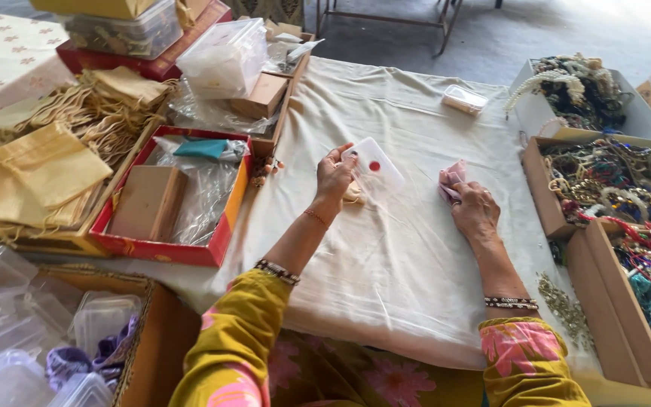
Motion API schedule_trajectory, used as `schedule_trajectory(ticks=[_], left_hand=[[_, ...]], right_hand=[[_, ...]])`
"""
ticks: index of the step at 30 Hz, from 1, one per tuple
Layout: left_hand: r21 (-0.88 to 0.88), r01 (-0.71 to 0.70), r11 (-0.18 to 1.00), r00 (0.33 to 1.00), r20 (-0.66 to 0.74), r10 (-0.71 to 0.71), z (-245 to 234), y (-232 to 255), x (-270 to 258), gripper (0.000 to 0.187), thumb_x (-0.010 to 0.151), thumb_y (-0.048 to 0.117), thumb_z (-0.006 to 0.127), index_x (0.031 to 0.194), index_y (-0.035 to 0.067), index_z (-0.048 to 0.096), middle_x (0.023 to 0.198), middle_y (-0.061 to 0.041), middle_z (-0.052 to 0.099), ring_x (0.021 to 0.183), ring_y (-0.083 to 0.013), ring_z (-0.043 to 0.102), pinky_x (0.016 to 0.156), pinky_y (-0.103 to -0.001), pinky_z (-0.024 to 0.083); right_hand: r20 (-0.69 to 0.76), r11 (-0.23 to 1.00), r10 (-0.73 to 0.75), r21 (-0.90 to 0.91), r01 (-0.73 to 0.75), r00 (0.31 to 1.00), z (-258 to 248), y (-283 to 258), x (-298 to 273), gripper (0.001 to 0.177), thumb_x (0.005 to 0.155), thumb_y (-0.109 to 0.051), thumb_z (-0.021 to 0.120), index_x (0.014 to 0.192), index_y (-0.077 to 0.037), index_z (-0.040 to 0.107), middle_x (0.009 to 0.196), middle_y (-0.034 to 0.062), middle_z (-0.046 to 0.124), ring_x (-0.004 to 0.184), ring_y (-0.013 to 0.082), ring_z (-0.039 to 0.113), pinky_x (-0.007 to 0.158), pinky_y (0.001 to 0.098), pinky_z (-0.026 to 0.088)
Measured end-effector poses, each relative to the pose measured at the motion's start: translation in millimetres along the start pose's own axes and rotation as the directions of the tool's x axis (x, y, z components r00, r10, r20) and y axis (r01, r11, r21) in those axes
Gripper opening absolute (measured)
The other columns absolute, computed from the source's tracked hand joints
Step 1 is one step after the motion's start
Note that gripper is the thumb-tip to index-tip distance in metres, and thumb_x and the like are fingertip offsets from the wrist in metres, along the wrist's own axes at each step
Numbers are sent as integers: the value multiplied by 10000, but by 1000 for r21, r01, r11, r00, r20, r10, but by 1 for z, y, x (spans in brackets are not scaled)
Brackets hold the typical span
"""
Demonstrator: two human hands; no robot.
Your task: Organizing and packing various pieces of jewelry and beads into small plastic containers and pouches.
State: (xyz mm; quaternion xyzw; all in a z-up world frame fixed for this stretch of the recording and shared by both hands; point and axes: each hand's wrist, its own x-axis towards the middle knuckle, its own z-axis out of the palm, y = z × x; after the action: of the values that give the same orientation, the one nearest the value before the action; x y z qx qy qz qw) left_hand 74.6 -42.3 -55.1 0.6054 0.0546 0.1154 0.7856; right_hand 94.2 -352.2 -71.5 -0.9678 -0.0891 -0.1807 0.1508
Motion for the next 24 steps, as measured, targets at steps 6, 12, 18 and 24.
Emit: schedule_trajectory(ticks=[6,12,18,24], left_hand=[[-302,-323,897,943,-180,279,27,-66,22,505,1033,33,558,1525,75,455,1487,-143,470,1235,-169,573,992,-266,518],[-184,-393,901,918,-133,373,42,-71,3,613,1040,22,559,1603,136,345,1558,-127,386,1354,-164,512,1085,-245,449],[-195,-112,974,969,197,151,44,-71,-10,748,880,4,694,1544,123,369,1372,-139,551,1095,-126,637,927,-233,580],[154,103,983,867,471,-165,39,-28,-34,1016,685,9,778,1596,178,362,1203,-87,556,876,-118,645,714,-288,596]], right_hand=[[-249,987,-20,150,59,968,0,-1,4,327,895,-33,671,1212,-95,723,1216,138,711,1093,340,678,967,420,549],[-609,843,-107,363,397,786,-36,-75,-20,587,788,90,547,1319,-109,702,1422,215,564,1006,344,691,856,425,603],[-367,777,-545,116,619,754,-55,-104,-32,575,706,131,602,1125,-233,753,1336,95,656,1076,343,701,850,423,596],[-267,762,-234,547,346,935,-60,-94,-26,566,800,190,488,1167,-150,753,1168,66,723,986,247,754,870,368,631]])
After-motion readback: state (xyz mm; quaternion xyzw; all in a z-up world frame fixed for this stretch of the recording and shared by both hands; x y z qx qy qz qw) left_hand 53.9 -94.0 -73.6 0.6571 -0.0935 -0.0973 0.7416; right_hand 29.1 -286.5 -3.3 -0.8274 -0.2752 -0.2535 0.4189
